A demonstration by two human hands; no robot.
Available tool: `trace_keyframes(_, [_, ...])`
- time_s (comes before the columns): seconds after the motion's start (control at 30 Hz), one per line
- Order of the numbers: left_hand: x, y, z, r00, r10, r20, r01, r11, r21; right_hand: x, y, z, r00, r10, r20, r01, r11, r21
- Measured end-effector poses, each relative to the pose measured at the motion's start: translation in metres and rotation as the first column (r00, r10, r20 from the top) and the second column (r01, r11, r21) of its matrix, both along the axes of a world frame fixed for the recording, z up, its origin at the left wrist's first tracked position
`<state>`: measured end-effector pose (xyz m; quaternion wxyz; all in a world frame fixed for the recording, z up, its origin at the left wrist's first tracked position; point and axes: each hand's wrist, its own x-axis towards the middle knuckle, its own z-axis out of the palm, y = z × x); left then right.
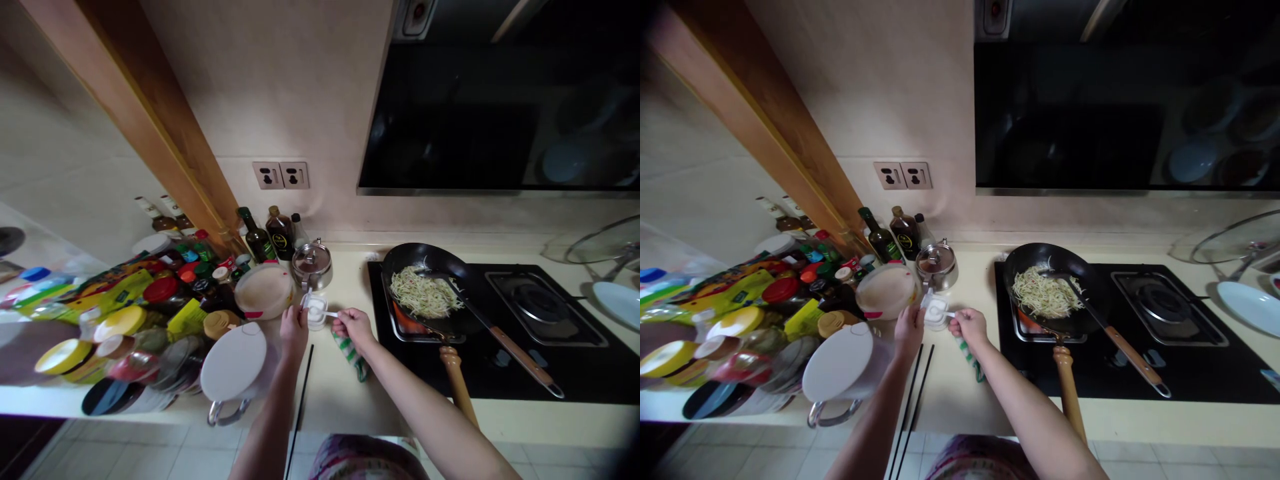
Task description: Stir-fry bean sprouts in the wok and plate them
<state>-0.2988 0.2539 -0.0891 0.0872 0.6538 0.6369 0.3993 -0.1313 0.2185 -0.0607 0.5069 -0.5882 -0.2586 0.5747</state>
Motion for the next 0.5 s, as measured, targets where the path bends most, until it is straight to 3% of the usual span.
trace_keyframes(0.23, [0.0,-0.001,0.001,1.0,0.002,-0.013,-0.002,1.0,0.003,-0.001,-0.003,-0.003,1.0,0.001,0.007,-0.001,1.0,0.009])
trace_keyframes(0.5, [-0.001,0.0,0.002,0.999,0.022,-0.034,-0.022,1.0,-0.006,0.001,-0.004,0.008,0.991,-0.043,-0.124,0.034,0.997,-0.071])
